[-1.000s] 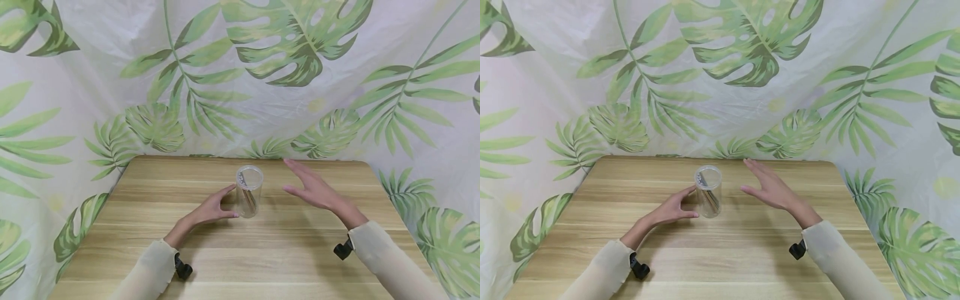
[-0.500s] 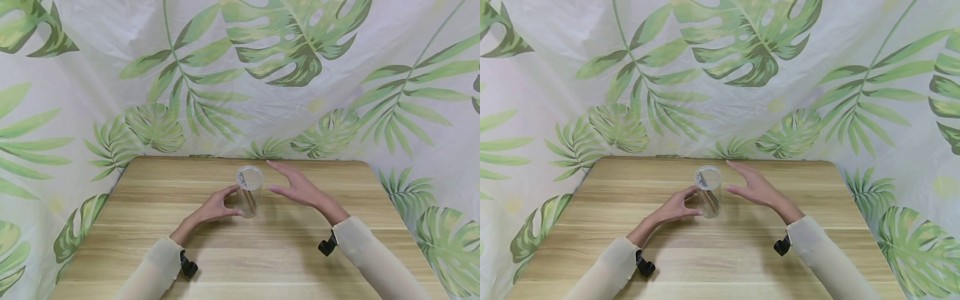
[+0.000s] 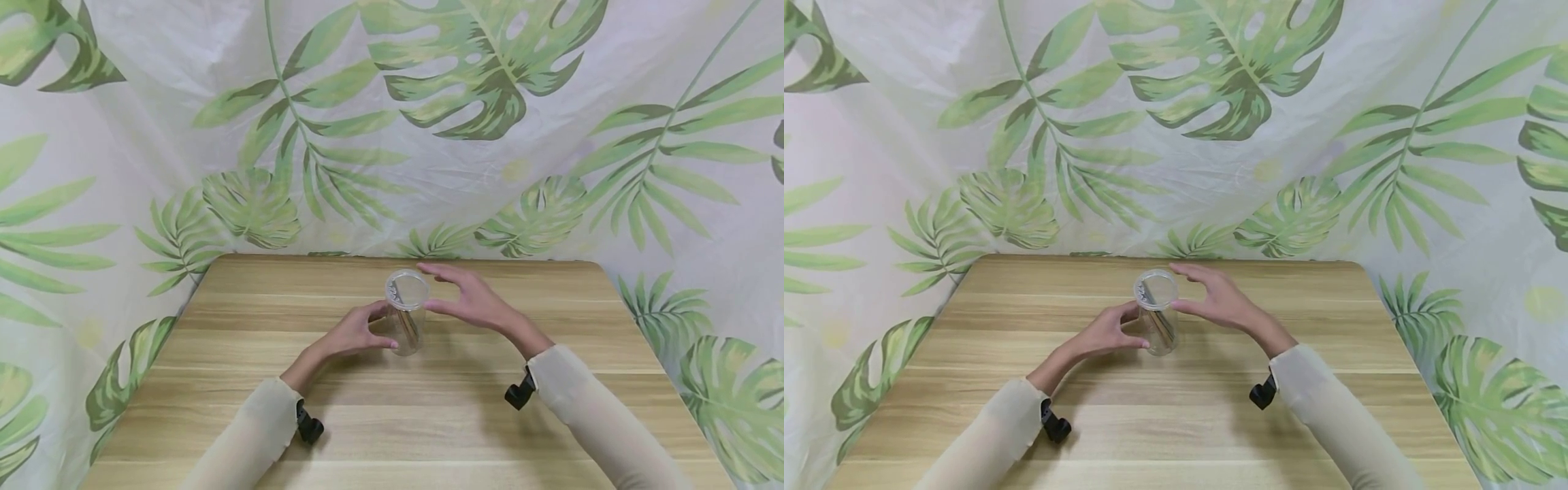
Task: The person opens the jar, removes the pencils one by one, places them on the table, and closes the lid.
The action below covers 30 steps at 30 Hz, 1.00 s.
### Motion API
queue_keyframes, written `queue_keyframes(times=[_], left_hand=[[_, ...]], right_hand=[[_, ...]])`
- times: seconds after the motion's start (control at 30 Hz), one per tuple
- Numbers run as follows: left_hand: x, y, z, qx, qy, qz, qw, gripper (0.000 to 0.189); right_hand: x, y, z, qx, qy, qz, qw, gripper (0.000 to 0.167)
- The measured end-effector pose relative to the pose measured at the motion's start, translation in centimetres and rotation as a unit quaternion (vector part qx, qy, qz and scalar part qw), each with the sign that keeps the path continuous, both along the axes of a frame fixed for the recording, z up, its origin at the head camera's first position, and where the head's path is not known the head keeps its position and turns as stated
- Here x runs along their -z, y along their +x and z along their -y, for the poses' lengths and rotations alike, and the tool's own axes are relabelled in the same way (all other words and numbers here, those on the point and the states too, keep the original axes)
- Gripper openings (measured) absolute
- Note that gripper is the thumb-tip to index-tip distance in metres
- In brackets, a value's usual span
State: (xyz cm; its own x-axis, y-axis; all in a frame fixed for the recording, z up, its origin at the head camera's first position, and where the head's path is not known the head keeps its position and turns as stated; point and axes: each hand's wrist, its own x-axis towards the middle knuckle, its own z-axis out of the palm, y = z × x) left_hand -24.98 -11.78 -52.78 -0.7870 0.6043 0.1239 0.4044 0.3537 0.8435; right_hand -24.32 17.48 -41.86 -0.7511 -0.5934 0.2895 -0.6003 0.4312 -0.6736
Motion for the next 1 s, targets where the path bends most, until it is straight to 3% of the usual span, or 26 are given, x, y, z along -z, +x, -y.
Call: queue_keyframes(times=[0.27,1.0], left_hand=[[0.0,-0.4,-0.3,0.012,0.000,0.007,0.9999,0.081],[0.3,-1.1,-0.6,0.016,0.003,-0.005,0.9999,0.071]], right_hand=[[-0.2,-0.5,0.8,-0.032,-0.032,0.000,0.9990,0.066],[-0.9,-1.2,1.5,-0.028,-0.002,-0.054,0.9981,0.065]])
